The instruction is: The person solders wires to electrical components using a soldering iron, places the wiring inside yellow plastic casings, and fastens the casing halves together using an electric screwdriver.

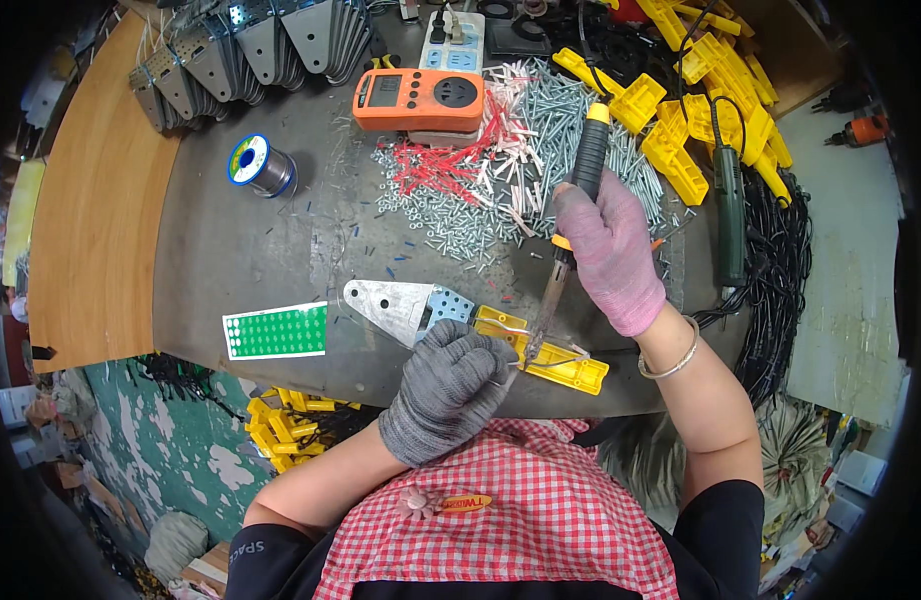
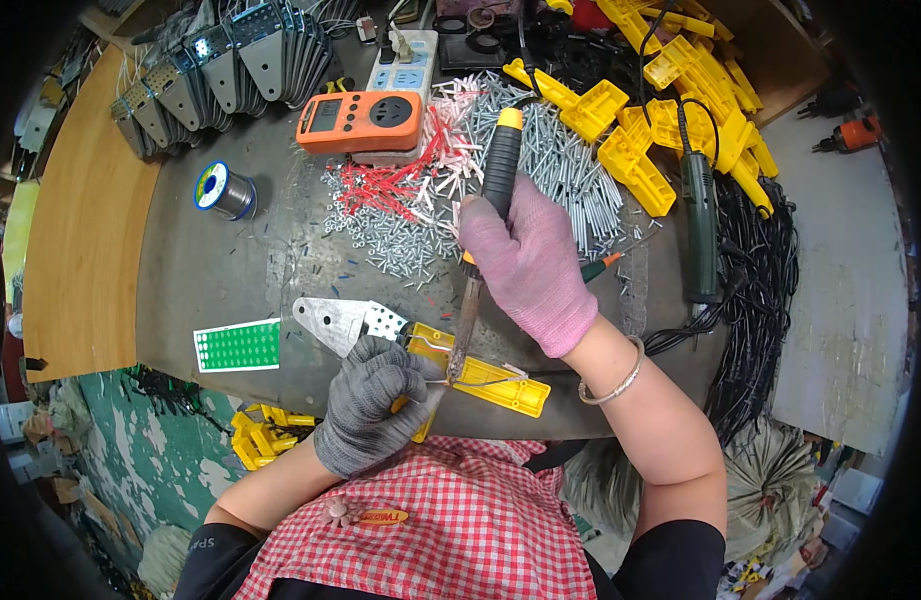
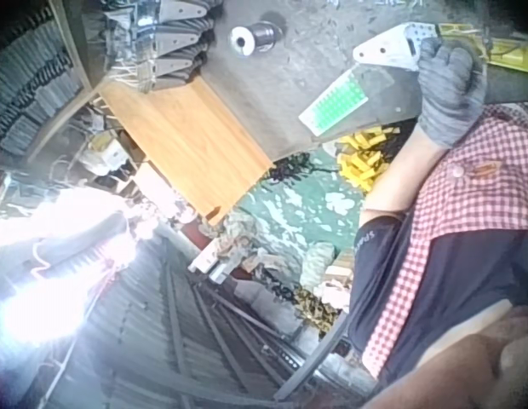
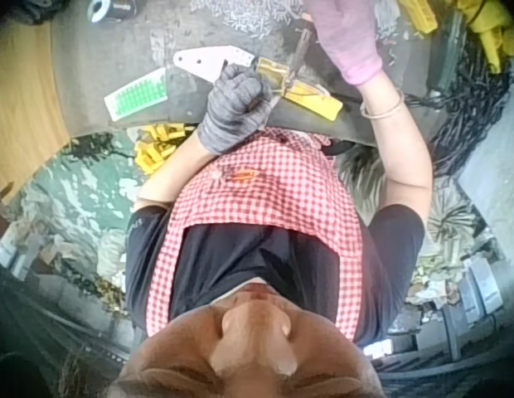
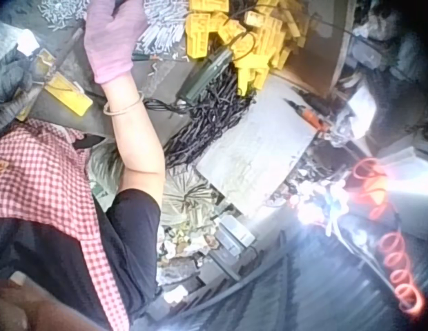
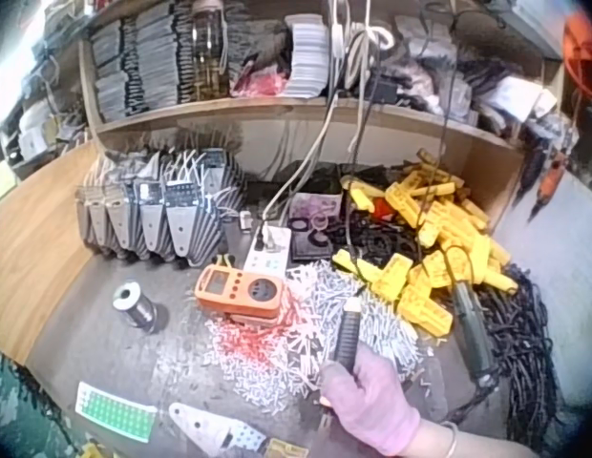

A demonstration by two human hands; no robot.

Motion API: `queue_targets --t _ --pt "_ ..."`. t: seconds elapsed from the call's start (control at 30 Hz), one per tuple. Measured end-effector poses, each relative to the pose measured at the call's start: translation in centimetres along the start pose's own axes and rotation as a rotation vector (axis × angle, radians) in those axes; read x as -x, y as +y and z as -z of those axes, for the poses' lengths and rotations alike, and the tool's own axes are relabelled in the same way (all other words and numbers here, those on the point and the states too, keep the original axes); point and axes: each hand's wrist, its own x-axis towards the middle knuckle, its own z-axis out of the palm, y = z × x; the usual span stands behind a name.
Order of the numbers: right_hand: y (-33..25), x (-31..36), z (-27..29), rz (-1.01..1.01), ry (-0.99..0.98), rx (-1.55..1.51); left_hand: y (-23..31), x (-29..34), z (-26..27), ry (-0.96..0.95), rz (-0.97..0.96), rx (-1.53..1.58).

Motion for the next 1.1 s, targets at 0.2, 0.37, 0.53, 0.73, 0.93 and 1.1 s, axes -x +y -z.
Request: queue_targets --t 0.2,0.37,0.53,0.73,0.93,1.1 --pt "0.6 -0.3 0.0 -0.003 0.013 -0.001 -0.4 0.1 -0.2 0.005 -0.011 -0.054" --pt "0.4 -0.4 -0.1 -0.003 0.010 -0.006 -0.3 -0.1 -0.2 0.046 -0.028 -0.064" --pt "0.7 -0.5 -0.1 0.029 0.016 0.002 -0.3 0.0 -0.2 0.030 -0.027 -0.077" --pt "-0.3 0.8 -0.9 0.034 -0.007 0.059 -0.3 0.5 0.1 0.006 -0.028 0.001" --pt "-0.5 -0.1 0.6 0.038 0.138 0.001 -0.8 0.7 0.3 -0.007 -0.028 -0.069" --pt "-0.6 0.6 2.1 -0.033 0.226 -0.054 -1.2 -0.9 3.1 -0.035 -0.106 -0.109"
